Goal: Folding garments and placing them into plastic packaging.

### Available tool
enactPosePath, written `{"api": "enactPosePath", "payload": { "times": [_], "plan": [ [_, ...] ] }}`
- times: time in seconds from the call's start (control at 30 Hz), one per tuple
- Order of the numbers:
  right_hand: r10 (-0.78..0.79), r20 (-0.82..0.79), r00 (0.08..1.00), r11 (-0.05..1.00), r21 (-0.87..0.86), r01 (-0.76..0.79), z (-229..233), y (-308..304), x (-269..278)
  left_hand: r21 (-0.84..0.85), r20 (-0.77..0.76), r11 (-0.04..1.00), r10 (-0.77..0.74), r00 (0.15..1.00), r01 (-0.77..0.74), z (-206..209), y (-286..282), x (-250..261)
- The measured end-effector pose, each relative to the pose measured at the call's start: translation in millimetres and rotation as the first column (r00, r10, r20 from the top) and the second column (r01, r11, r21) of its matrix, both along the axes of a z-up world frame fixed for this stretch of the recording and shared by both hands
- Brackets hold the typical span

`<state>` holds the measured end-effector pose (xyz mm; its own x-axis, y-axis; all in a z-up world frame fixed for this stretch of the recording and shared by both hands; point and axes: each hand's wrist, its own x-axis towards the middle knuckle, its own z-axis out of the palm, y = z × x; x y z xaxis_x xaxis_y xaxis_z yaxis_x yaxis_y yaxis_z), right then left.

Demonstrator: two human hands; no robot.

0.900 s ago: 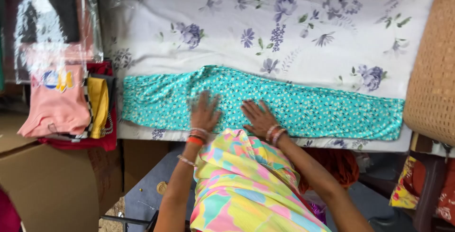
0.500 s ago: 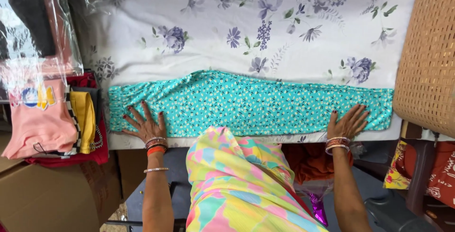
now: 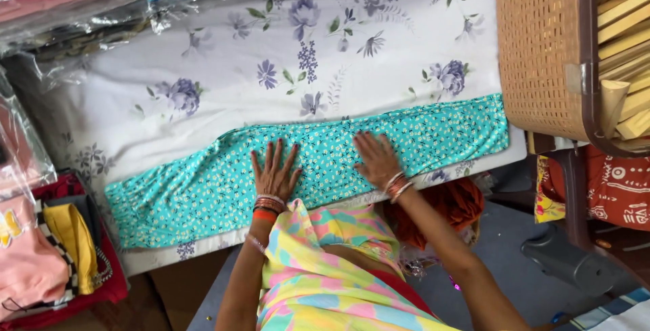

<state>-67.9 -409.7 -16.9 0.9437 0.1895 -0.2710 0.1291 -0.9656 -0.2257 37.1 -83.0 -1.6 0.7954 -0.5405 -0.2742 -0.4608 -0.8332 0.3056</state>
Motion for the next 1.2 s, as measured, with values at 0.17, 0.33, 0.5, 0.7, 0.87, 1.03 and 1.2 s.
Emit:
{"api": "enactPosePath", "payload": {
  "times": [0.17, 0.33, 0.5, 0.7, 0.87, 1.03, 1.2],
  "plan": [
    [-0.403, 0.018, 0.915, 0.906, -0.135, 0.402, 11.9, -147.8, -8.8, 0.091, 0.066, 0.979, 0.175, 0.982, -0.181, -10.7, 20.8, 61.6],
    [-0.654, 0.085, 0.752, 0.729, -0.195, 0.656, 30.8, -225.2, -7.2, 0.174, 0.038, 0.864, 0.474, 0.880, -0.473, 4.4, 39.1, 116.8],
    [-0.705, 0.040, 0.709, 0.695, -0.161, 0.700, 41.1, -225.0, -3.7, 0.211, 0.001, 0.858, 0.479, 0.878, -0.468, 9.6, 39.3, 121.1],
    [-0.688, 0.079, 0.721, 0.713, -0.109, 0.692, 55.0, -213.1, 0.0, 0.206, -0.005, 0.863, 0.472, 0.881, -0.461, 1.6, 43.8, 123.2],
    [-0.692, 0.117, 0.712, 0.711, -0.061, 0.700, 41.0, -212.8, -9.1, -0.104, -0.122, 0.838, 0.523, 0.843, -0.535, 6.3, 75.3, 114.0],
    [-0.764, 0.126, 0.633, 0.612, -0.171, 0.772, 46.9, -183.9, -23.3, -0.417, 0.045, 0.512, 0.837, 0.546, -0.751, 11.2, 151.7, 27.5],
    [-0.918, 0.244, 0.311, 0.289, -0.121, 0.950, 46.1, -176.9, -72.1, -0.604, 0.211, 0.173, 0.976, 0.052, -0.778, -1.4, 227.9, -58.6]
  ]
}}
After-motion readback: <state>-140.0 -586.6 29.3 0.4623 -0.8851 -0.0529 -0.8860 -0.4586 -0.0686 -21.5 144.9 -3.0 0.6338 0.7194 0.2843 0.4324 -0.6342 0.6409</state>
